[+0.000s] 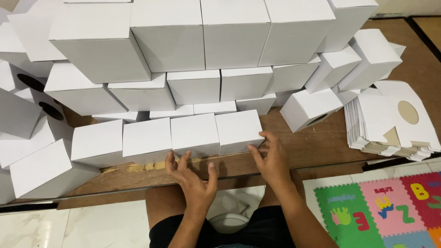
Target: The person assembles white cardboard boxes by folding the flat pieces into shape and tucking the flaps to secure them. They repeatedly pick up a flat piece, fold it into a cube, and place the finished box onto a growing stack.
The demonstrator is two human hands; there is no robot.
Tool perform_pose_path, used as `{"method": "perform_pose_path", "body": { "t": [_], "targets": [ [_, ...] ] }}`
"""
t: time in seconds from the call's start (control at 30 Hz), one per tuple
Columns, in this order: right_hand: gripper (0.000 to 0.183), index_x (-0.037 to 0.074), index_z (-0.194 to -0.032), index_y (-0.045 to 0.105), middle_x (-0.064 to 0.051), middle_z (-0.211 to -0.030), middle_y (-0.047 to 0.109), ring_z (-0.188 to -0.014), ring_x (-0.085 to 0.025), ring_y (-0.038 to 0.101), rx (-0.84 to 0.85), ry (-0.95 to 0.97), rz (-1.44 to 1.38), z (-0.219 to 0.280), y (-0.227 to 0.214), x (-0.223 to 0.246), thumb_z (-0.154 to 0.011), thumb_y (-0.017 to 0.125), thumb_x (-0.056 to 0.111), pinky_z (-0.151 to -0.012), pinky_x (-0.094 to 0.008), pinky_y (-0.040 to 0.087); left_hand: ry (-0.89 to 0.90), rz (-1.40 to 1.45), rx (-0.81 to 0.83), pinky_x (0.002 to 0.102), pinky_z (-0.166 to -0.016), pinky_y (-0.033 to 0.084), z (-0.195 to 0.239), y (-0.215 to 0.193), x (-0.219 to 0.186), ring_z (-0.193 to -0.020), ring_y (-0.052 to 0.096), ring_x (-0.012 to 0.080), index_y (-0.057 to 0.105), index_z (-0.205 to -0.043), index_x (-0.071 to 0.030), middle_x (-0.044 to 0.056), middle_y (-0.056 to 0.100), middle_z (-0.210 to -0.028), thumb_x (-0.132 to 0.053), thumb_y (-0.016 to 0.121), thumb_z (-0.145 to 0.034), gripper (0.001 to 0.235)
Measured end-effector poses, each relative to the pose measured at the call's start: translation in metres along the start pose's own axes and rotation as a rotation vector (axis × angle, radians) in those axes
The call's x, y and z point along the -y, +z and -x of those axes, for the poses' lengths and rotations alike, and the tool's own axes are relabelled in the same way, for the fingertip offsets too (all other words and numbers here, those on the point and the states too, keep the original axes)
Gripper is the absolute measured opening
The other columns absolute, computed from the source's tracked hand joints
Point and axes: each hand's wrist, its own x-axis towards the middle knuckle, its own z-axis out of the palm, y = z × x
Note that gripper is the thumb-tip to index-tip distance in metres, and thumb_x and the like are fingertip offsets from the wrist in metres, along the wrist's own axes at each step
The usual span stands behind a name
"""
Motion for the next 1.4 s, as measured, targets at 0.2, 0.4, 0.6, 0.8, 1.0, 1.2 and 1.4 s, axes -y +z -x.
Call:
{"method": "perform_pose_path", "body": {
  "t": [0.2, 0.4, 0.6, 0.8, 1.0, 1.2, 1.4],
  "targets": [
    [0.048, 0.011, -0.119, 0.049, -0.012, -0.098, 0.060, -0.073, -0.019, 0.064, -0.044, -0.022, 0.117, -0.007, 0.003, -0.003, -0.082, 0.068, 0.035, -0.060, -0.032, 0.055, -0.067, -0.028, 0.028, 0.054, -0.116, 0.024, -0.003, -0.001, -0.004, -0.139, 0.014, 0.0374, 0.041, -0.125, 0.005, 0.018, 0.010, -0.140, -0.021, 0.059, -0.086, 0.050],
    [0.072, 0.011, -0.137, 0.030, -0.019, -0.135, 0.046, -0.095, -0.025, 0.064, 0.076, -0.068, -0.017, -0.004, -0.009, -0.008, -0.080, 0.070, 0.031, -0.076, -0.033, 0.060, 0.024, -0.203, 0.029, 0.062, -0.116, 0.021, 0.003, 0.009, -0.021, -0.143, 0.002, 0.0431, 0.049, -0.127, -0.002, 0.019, -0.003, -0.148, -0.024, 0.062, -0.082, 0.052],
    [0.075, 0.007, -0.142, 0.022, -0.020, -0.130, 0.049, -0.106, -0.027, 0.063, 0.129, -0.053, -0.185, 0.006, -0.052, 0.009, -0.084, 0.065, 0.025, -0.090, -0.036, 0.055, 0.015, -0.154, 0.055, 0.062, -0.120, 0.014, 0.005, 0.013, -0.034, -0.146, -0.005, 0.0407, 0.042, -0.136, -0.001, 0.015, -0.008, -0.150, -0.024, 0.064, -0.082, 0.062],
    [0.051, 0.009, -0.129, 0.051, -0.008, -0.110, 0.063, -0.101, -0.022, 0.061, -0.194, 0.056, 0.185, -0.004, -0.128, -0.023, -0.085, 0.059, 0.035, -0.089, -0.036, 0.045, 0.181, 0.222, 0.264, 0.050, -0.115, 0.034, 0.024, 0.036, -0.054, -0.137, 0.026, 0.0379, 0.052, -0.115, -0.002, 0.019, 0.019, -0.139, -0.016, 0.062, -0.082, 0.038],
    [0.046, 0.006, -0.127, 0.054, -0.010, -0.116, 0.058, -0.110, -0.030, 0.053, -0.496, -0.018, 0.726, -0.025, -0.179, -0.095, -0.089, 0.061, 0.031, -0.090, -0.050, 0.041, 0.213, 0.438, 0.660, 0.042, -0.087, 0.046, 0.020, 0.083, -0.086, -0.103, 0.057, 0.0293, 0.060, -0.096, -0.003, 0.015, 0.056, -0.109, -0.021, 0.052, -0.090, 0.021],
    [0.056, 0.011, -0.128, 0.060, -0.015, -0.120, 0.060, -0.115, -0.032, 0.058, -0.477, 0.102, 1.031, -0.020, -0.188, -0.144, -0.089, 0.060, 0.052, -0.093, -0.051, 0.043, 0.089, 0.461, 1.023, 0.047, -0.076, 0.052, 0.003, 0.130, -0.126, -0.091, 0.064, 0.0335, 0.063, -0.097, -0.007, 0.013, 0.064, -0.097, -0.024, 0.058, -0.088, 0.020],
    [0.034, 0.018, -0.115, 0.067, -0.008, -0.110, 0.068, -0.104, -0.025, 0.065, -0.388, 0.101, 1.045, -0.011, -0.201, -0.153, -0.091, 0.063, 0.042, -0.093, -0.045, 0.043, 0.016, 0.501, 1.107, 0.050, -0.083, 0.051, -0.010, 0.132, -0.146, -0.097, 0.062, 0.0366, 0.062, -0.098, -0.002, 0.017, 0.063, -0.099, -0.017, 0.056, -0.089, 0.019]
  ]
}}
